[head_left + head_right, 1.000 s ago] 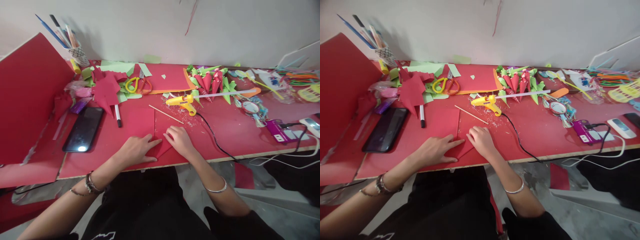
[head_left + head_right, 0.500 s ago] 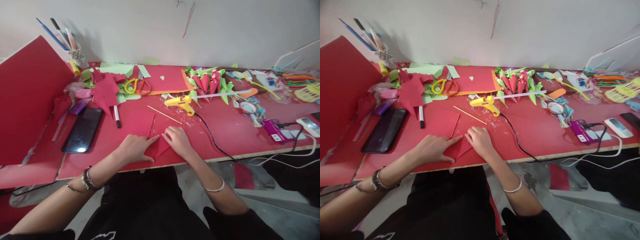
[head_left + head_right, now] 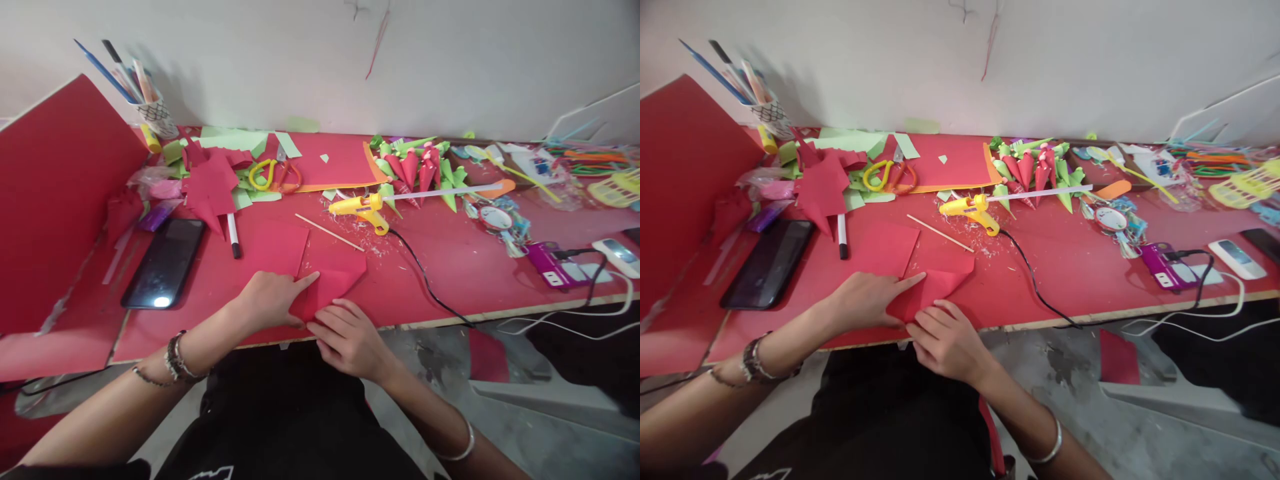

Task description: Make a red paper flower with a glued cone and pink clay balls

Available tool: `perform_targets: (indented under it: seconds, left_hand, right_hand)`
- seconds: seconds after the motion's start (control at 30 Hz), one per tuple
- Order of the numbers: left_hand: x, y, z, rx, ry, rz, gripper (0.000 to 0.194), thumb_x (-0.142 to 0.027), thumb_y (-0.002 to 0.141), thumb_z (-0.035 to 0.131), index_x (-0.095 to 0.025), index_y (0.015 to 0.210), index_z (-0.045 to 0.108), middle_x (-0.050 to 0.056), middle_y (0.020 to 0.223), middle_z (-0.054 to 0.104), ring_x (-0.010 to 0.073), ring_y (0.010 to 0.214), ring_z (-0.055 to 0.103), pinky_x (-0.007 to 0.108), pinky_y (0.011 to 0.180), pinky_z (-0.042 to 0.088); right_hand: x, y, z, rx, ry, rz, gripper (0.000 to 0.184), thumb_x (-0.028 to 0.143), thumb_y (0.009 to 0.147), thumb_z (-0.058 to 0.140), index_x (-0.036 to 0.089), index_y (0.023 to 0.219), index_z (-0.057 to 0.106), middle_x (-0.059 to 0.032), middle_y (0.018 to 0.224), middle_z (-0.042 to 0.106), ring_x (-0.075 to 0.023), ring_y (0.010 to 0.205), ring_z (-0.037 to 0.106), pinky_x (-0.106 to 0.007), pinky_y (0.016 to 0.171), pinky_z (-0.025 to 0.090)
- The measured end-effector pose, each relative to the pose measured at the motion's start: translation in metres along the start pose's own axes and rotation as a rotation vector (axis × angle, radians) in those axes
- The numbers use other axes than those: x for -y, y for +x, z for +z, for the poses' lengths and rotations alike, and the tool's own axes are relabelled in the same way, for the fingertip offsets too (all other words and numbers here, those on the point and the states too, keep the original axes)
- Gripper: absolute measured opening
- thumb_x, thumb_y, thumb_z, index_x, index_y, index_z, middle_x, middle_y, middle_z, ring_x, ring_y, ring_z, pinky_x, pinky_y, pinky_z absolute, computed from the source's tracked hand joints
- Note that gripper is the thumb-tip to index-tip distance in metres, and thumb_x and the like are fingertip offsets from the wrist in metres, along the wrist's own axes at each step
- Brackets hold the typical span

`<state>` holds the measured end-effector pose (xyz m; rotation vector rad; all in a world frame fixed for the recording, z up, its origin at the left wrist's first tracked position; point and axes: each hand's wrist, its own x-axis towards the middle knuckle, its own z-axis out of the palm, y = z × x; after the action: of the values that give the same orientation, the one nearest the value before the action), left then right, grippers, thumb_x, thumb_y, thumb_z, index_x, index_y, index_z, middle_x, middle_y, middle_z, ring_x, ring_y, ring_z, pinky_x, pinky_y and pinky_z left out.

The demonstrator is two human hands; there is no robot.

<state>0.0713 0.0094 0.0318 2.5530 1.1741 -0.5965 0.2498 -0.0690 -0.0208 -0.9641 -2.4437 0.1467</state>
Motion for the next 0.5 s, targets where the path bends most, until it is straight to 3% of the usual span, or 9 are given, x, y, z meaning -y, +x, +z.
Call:
perform_targets:
  seconds: [0.2,0.5]
  left_hand:
    - [-0.0001,0.0004,0.0015,-0.029,0.014,0.013,0.082,-0.059,0.067,0.055,-0.029,0.135,0.021,0.009,0.093,0.065,0.0278,0.075,0.061,0.026,0.051,0.035]
    - [-0.0008,0.0011,-0.0014,-0.007,0.02,0.005,0.084,-0.057,0.066,0.057,-0.027,0.135,0.021,0.009,0.09,0.065,0.0276,0.075,0.061,0.027,0.052,0.036]
  right_hand:
    - [0.0031,-0.0104,0.006,0.05,-0.005,0.02,0.033,0.025,0.081,0.047,0.017,0.113,0.053,-0.0027,0.105,0.062,-0.0169,0.099,0.049,-0.036,0.096,0.031]
    - [-0.0015,-0.0099,0.0005,0.087,-0.026,0.077,0.036,0.032,0.08,0.048,0.02,0.114,0.054,-0.0039,0.106,0.06,-0.0201,0.104,0.046,-0.039,0.097,0.03]
